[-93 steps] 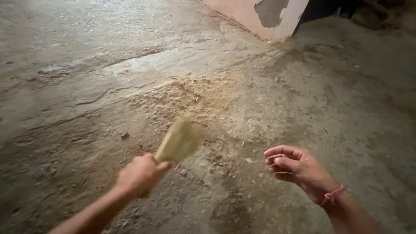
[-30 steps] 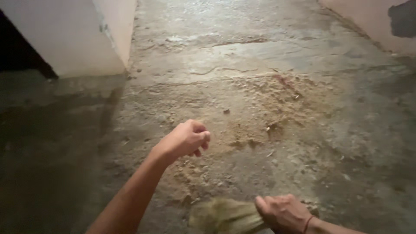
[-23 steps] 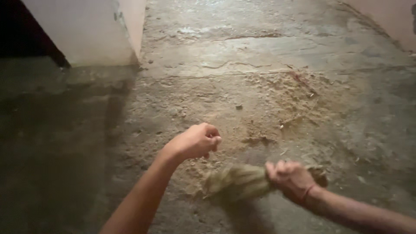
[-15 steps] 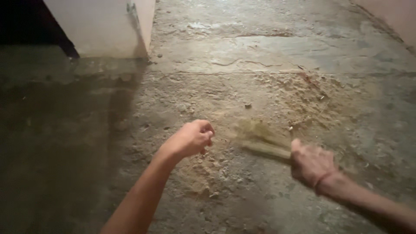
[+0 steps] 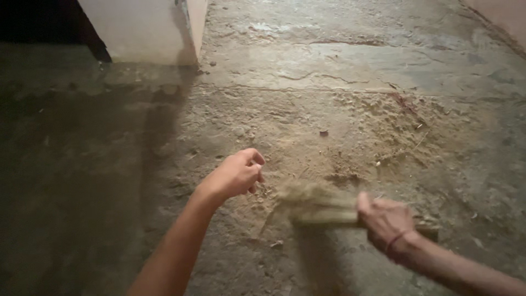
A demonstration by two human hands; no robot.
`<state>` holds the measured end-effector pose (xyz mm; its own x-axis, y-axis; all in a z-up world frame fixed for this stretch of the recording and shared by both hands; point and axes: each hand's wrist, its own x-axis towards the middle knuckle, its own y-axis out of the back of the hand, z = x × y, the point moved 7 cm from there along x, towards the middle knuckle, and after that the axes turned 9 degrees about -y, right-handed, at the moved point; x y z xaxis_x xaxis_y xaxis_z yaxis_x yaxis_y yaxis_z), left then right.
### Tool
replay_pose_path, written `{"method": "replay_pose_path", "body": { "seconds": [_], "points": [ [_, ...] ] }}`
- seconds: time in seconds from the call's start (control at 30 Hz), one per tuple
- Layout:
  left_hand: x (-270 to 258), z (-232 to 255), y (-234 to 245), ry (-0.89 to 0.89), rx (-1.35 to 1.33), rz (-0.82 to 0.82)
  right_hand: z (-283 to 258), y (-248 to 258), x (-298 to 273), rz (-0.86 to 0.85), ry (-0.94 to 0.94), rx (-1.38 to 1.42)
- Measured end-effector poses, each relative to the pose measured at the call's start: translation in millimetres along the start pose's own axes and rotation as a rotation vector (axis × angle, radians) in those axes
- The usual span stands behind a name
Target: The person sweeps dust and debris on a concrete floor using a small handheld broom, moving the broom in short strokes and using their other hand to gather material.
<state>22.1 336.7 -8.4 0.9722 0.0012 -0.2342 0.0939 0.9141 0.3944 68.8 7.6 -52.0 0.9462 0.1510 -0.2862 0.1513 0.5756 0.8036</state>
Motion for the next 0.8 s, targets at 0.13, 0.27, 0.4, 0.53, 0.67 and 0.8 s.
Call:
{"method": "replay_pose_path", "body": {
  "seconds": [0.13,0.27,0.4,0.53,0.67,0.8],
  "points": [
    [-2.3,-4.3,1.8,-0.002,-0.011,0.008,26.2,46.4,3.4,-0.114,-0.148,0.173],
    [-0.9,-6.6,6.7,-0.008,-0.045,0.028,-0.1,36.5,-28.8,-0.249,-0.06,0.243],
    [3.2,-7.8,6.9,-0.007,-0.026,0.022,-74.3,-11.5,-77.1,0.046,0.318,0.119],
    [3.7,-13.1,4.5,-0.006,-0.044,0.022,-74.2,-42.2,-64.8,0.066,0.373,0.023],
    [1.5,-22.3,8.0,0.0,-0.046,0.03,-22.8,-3.1,-11.4,0.0,0.103,-0.025],
    [-0.2,-28.2,11.3,0.013,-0.071,0.035,17.1,46.1,13.7,0.015,-0.125,0.091]
  ]
}}
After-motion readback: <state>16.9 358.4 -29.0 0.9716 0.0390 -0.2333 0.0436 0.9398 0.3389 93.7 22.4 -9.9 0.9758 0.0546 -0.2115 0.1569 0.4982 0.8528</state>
